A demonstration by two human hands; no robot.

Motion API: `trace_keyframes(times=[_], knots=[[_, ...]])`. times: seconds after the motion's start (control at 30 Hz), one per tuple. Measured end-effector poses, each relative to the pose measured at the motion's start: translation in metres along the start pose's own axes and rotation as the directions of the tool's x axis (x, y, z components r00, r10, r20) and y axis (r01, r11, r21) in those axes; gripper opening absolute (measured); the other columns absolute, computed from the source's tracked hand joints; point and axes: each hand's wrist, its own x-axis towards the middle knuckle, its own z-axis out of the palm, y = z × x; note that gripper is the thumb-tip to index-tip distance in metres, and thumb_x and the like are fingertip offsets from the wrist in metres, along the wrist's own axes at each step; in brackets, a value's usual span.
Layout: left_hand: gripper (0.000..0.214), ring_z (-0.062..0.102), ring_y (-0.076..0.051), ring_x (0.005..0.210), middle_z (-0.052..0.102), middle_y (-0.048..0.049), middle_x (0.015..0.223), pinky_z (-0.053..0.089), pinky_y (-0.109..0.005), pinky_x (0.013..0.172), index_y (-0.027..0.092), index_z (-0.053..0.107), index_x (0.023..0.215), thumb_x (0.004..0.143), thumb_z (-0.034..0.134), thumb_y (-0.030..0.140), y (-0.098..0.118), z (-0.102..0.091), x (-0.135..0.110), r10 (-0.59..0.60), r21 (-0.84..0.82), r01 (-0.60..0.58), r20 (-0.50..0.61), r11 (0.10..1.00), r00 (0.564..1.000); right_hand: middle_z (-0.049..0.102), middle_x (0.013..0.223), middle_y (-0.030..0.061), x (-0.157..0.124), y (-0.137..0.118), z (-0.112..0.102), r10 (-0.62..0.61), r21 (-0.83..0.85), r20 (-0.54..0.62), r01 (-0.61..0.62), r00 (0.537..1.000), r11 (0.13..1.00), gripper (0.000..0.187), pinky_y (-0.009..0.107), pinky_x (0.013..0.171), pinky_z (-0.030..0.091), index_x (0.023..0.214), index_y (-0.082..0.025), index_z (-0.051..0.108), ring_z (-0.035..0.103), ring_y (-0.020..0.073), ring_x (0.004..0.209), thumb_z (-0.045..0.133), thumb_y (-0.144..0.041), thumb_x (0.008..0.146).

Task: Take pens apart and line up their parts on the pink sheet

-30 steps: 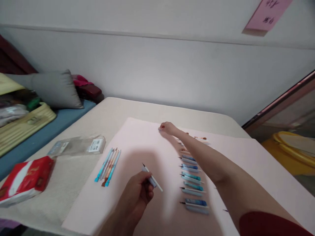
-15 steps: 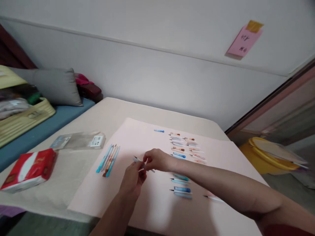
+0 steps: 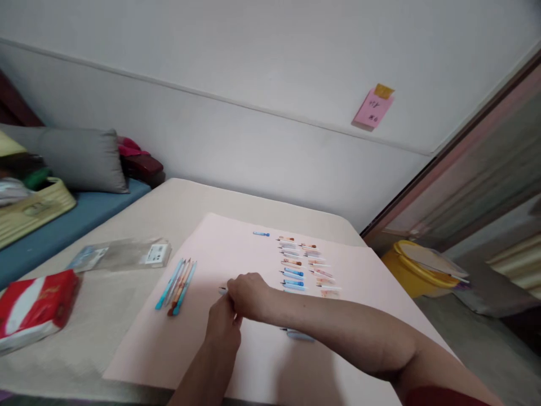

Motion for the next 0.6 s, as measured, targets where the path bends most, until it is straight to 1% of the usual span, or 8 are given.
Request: trace_keyframes(times=[0.07, 0.17, 0.2, 0.3, 0.37, 0.47, 0.6], knots=[[0.022, 0.055, -0.011, 0.052, 0.051, 0.0024, 0.051, 0.039, -0.018, 0.05, 0.02, 0.049, 0.062, 0.07, 0.054, 0.0, 0.001, 0.0, -0.002, 0.015, -0.011, -0.015, -0.053, 1.0, 0.998, 0.069, 0.076, 0.0166, 0.002, -0.001, 0.002, 0.007, -0.003, 0.001, -0.007, 1.0, 1.0, 0.021, 0.035, 0.055, 0.05, 0.08, -0.013, 0.069, 0.066, 0.0303, 0.071, 0.068, -0.026, 0.064], [0.021, 0.056, -0.011, 0.055, 0.052, 0.002, 0.054, 0.042, -0.019, 0.053, 0.019, 0.05, 0.062, 0.072, 0.053, 0.001, 0.003, 0.007, -0.001, 0.005, -0.095, -0.019, -0.145, 0.995, 0.989, 0.069, 0.074, 0.0146, 0.003, 0.003, 0.005, 0.011, -0.004, -0.014, -0.011, 1.0, 1.0, 0.014, 0.034, 0.055, 0.05, 0.076, -0.015, 0.069, 0.066, 0.0292, 0.069, 0.066, -0.022, 0.064], [0.02, 0.056, -0.01, 0.056, 0.053, 0.0017, 0.056, 0.043, -0.019, 0.055, 0.019, 0.05, 0.063, 0.073, 0.053, 0.002, 0.003, 0.011, -0.001, -0.005, -0.128, -0.016, -0.164, 0.992, 0.987, 0.069, 0.074, 0.0143, 0.004, 0.006, 0.006, 0.007, -0.004, -0.018, -0.007, 1.0, 1.0, 0.014, 0.034, 0.055, 0.05, 0.077, -0.015, 0.069, 0.066, 0.0288, 0.07, 0.064, -0.02, 0.065], [0.013, 0.057, -0.008, 0.063, 0.058, 0.0004, 0.069, 0.045, -0.019, 0.06, 0.018, 0.054, 0.069, 0.072, 0.058, 0.006, 0.005, 0.018, -0.001, -0.041, -0.193, 0.007, -0.175, 0.981, 0.984, 0.07, 0.08, 0.0144, 0.008, 0.019, 0.011, -0.005, 0.003, -0.036, 0.005, 0.999, 1.0, 0.018, 0.034, 0.057, 0.05, 0.083, -0.016, 0.069, 0.066, 0.0287, 0.074, 0.058, -0.019, 0.069], [0.01, 0.057, -0.008, 0.062, 0.058, -0.0002, 0.071, 0.046, -0.02, 0.06, 0.017, 0.055, 0.072, 0.071, 0.06, 0.008, 0.007, 0.019, -0.003, -0.083, -0.211, 0.04, -0.201, 0.977, 0.976, 0.069, 0.086, 0.0145, 0.015, 0.034, 0.018, 0.024, 0.01, -0.059, -0.024, 0.998, 1.0, 0.021, 0.034, 0.061, 0.05, 0.088, -0.016, 0.068, 0.066, 0.0281, 0.079, 0.056, -0.019, 0.071], [0.01, 0.057, -0.009, 0.061, 0.057, -0.0017, 0.071, 0.048, -0.023, 0.061, 0.016, 0.053, 0.072, 0.071, 0.06, 0.009, 0.009, 0.02, -0.007, -0.123, -0.215, 0.072, -0.235, 0.974, 0.964, 0.069, 0.091, 0.0148, 0.032, 0.065, 0.03, 0.118, 0.011, -0.086, -0.118, 0.989, 0.993, 0.027, 0.033, 0.066, 0.049, 0.096, -0.017, 0.067, 0.065, 0.0272, 0.085, 0.055, -0.015, 0.071], [0.014, 0.06, -0.011, 0.068, 0.061, -0.0051, 0.079, 0.049, -0.023, 0.062, 0.014, 0.055, 0.081, 0.07, 0.06, 0.007, 0.008, 0.023, -0.014, -0.112, -0.206, 0.076, -0.172, 0.976, 0.979, 0.067, 0.095, 0.0157, 0.059, 0.115, 0.044, 0.24, 0.017, -0.103, -0.24, 0.965, 0.971, 0.028, 0.033, 0.07, 0.048, 0.099, -0.014, 0.065, 0.064, 0.0271, 0.088, 0.052, -0.011, 0.075]])
